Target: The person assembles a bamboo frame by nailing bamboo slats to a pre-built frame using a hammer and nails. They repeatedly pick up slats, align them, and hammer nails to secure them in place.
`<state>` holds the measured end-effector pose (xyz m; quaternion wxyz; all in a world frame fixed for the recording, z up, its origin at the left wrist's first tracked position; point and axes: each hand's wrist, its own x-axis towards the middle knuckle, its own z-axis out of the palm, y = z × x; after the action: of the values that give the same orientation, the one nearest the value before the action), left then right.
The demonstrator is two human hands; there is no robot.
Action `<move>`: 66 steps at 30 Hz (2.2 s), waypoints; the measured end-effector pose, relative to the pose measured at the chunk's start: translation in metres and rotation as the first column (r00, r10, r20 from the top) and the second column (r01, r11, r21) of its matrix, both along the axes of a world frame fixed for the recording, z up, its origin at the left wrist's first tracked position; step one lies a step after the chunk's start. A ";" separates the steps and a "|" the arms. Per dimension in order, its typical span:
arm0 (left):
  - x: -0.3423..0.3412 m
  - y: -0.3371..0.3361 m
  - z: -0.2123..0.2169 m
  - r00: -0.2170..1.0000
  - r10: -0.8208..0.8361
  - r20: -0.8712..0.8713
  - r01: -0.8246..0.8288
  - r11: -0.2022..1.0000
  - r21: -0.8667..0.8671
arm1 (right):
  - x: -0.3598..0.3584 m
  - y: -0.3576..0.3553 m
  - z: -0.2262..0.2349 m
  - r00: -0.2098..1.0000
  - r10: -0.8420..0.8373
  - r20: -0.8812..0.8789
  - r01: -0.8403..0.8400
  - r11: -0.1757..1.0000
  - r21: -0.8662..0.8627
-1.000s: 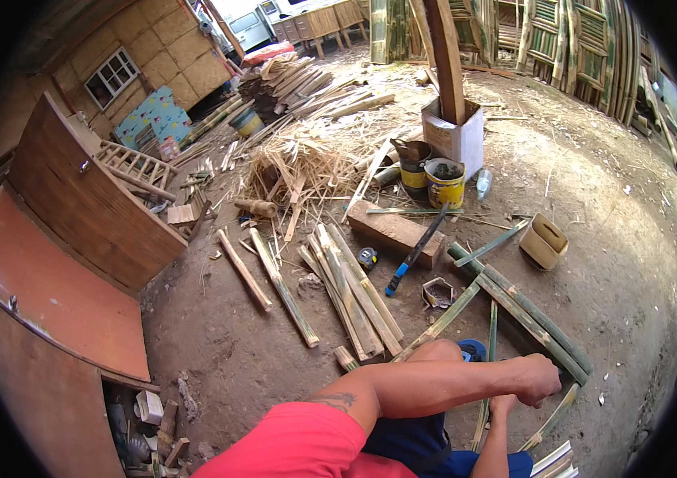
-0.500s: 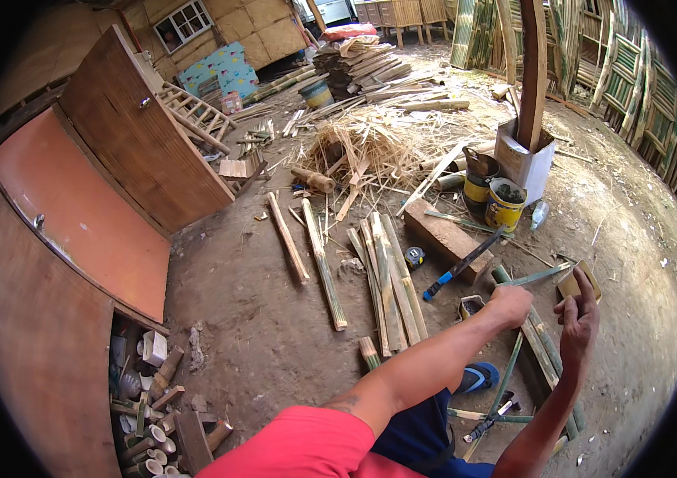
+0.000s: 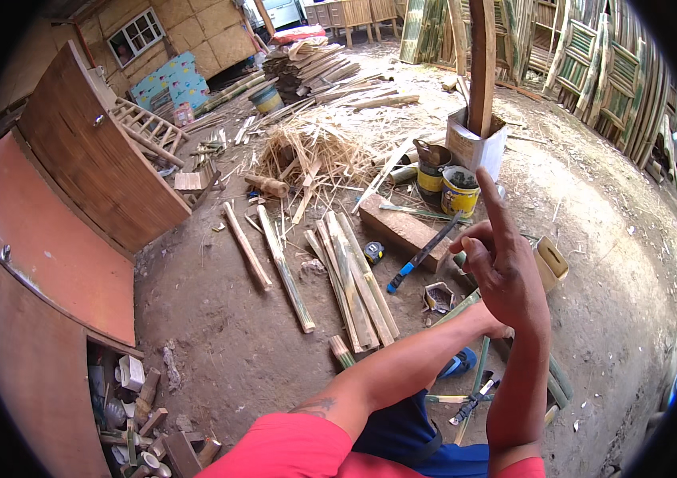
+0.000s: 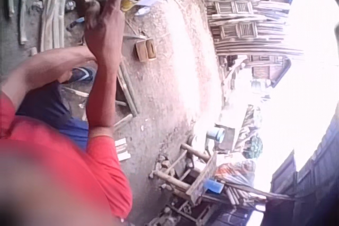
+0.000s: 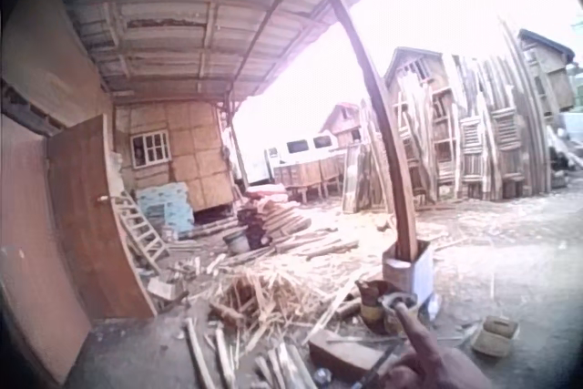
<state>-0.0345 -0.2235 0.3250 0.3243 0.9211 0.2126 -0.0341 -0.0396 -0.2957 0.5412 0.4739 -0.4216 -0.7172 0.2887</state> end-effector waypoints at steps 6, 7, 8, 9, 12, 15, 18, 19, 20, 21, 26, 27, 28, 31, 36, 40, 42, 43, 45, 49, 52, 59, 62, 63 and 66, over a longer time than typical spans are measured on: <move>0.009 -0.005 0.018 1.000 0.022 0.015 -0.020 0.991 -0.136 | -0.005 -0.016 0.055 0.991 -0.011 -0.135 0.005 0.999 -0.045; 0.006 -0.007 0.019 1.000 0.025 0.000 -0.024 0.988 -0.154 | -0.002 -0.015 0.044 0.991 0.017 -0.130 -0.024 0.998 -0.054; 0.004 -0.009 0.019 1.000 0.026 -0.010 -0.027 0.987 -0.159 | -0.002 -0.013 0.028 0.986 -0.020 -0.166 -0.010 0.985 -0.175; 0.001 -0.010 0.019 0.999 0.032 -0.022 -0.035 0.986 -0.163 | 0.001 -0.011 0.011 0.993 -0.078 -0.091 0.049 0.957 -0.287; -0.007 -0.013 0.018 0.998 0.044 -0.043 -0.052 0.981 -0.184 | 0.002 -0.009 -0.041 0.997 -0.073 0.012 0.072 0.923 -0.379; -0.012 -0.015 0.017 0.997 0.060 -0.047 -0.068 0.978 -0.199 | 0.003 -0.012 -0.077 0.992 -0.051 0.114 0.089 0.930 -0.357; -0.015 -0.017 0.017 0.997 0.063 -0.044 -0.071 0.974 -0.215 | 0.003 -0.011 -0.092 0.984 -0.073 0.162 0.123 0.938 -0.324; -0.016 -0.017 0.017 0.997 0.063 -0.044 -0.071 0.973 -0.222 | 0.003 -0.010 -0.094 0.989 -0.076 0.126 0.115 0.933 -0.341; -0.017 -0.018 0.017 0.997 0.065 -0.044 -0.074 0.972 -0.225 | 0.002 -0.009 -0.095 0.994 -0.079 0.081 0.103 0.927 -0.361; -0.019 -0.018 0.017 0.997 0.069 -0.046 -0.077 0.972 -0.221 | 0.001 -0.009 -0.096 0.992 -0.084 0.096 0.112 0.931 -0.347; -0.026 -0.019 0.018 0.996 0.078 -0.046 -0.087 0.966 -0.244 | -0.009 -0.011 -0.101 0.973 -0.144 0.179 0.187 0.949 -0.254; -0.028 -0.018 0.019 0.996 0.081 -0.047 -0.090 0.966 -0.243 | -0.011 -0.012 -0.102 0.971 -0.152 0.184 0.189 0.962 -0.199; -0.029 -0.018 0.019 0.996 0.079 -0.046 -0.088 0.966 -0.244 | -0.012 -0.013 -0.103 0.966 -0.162 0.200 0.198 0.965 -0.174; -0.031 -0.017 0.019 0.996 0.085 -0.041 -0.093 0.963 -0.253 | -0.014 -0.013 -0.109 0.988 -0.144 0.064 0.154 0.965 -0.213; -0.030 -0.017 0.019 0.996 0.088 -0.029 -0.093 0.958 -0.271 | -0.009 -0.007 -0.122 0.969 -0.184 -0.167 0.132 0.949 -0.286; -0.031 -0.017 0.019 0.995 0.092 -0.030 -0.097 0.955 -0.281 | -0.007 -0.005 -0.130 0.972 -0.190 -0.138 0.155 0.961 -0.231; -0.031 -0.018 0.018 0.995 0.093 -0.031 -0.098 0.953 -0.286 | -0.008 -0.005 -0.132 0.975 -0.196 -0.105 0.172 0.963 -0.208; -0.031 -0.018 0.018 0.995 0.094 -0.030 -0.099 0.952 -0.289 | -0.009 -0.005 -0.132 0.974 -0.201 -0.108 0.175 0.962 -0.210; -0.033 -0.018 0.019 0.995 0.094 -0.027 -0.097 0.951 -0.293 | -0.011 -0.004 -0.132 0.973 -0.203 -0.110 0.177 0.961 -0.212; -0.035 -0.018 0.019 0.995 0.100 -0.017 -0.101 0.948 -0.302 | -0.013 -0.003 -0.129 0.976 -0.200 -0.092 0.175 0.959 -0.221; -0.035 -0.016 0.020 0.995 0.104 -0.011 -0.102 0.946 -0.306 | -0.013 -0.001 -0.129 0.975 -0.207 -0.074 0.187 0.957 -0.221; -0.036 -0.014 0.019 0.994 0.108 -0.012 -0.106 0.940 -0.324 | -0.014 0.000 -0.133 0.965 -0.246 -0.088 0.229 0.959 -0.167; -0.036 -0.012 0.018 0.994 0.109 -0.013 -0.107 0.938 -0.329 | -0.014 -0.001 -0.133 0.952 -0.292 -0.089 0.266 0.937 -0.227; -0.036 -0.012 0.018 0.994 0.111 -0.014 -0.109 0.937 -0.331 | -0.014 -0.002 -0.132 0.956 -0.267 -0.121 0.239 0.949 -0.205; -0.036 -0.011 0.018 0.993 0.114 -0.012 -0.112 0.936 -0.333 | -0.014 -0.002 -0.132 0.949 -0.273 -0.159 0.248 0.955 -0.161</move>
<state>-0.0705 -0.2349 0.3428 0.4774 0.8395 0.2551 -0.0471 -0.0531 -0.2980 0.4091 0.5399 -0.5170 -0.5876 0.3096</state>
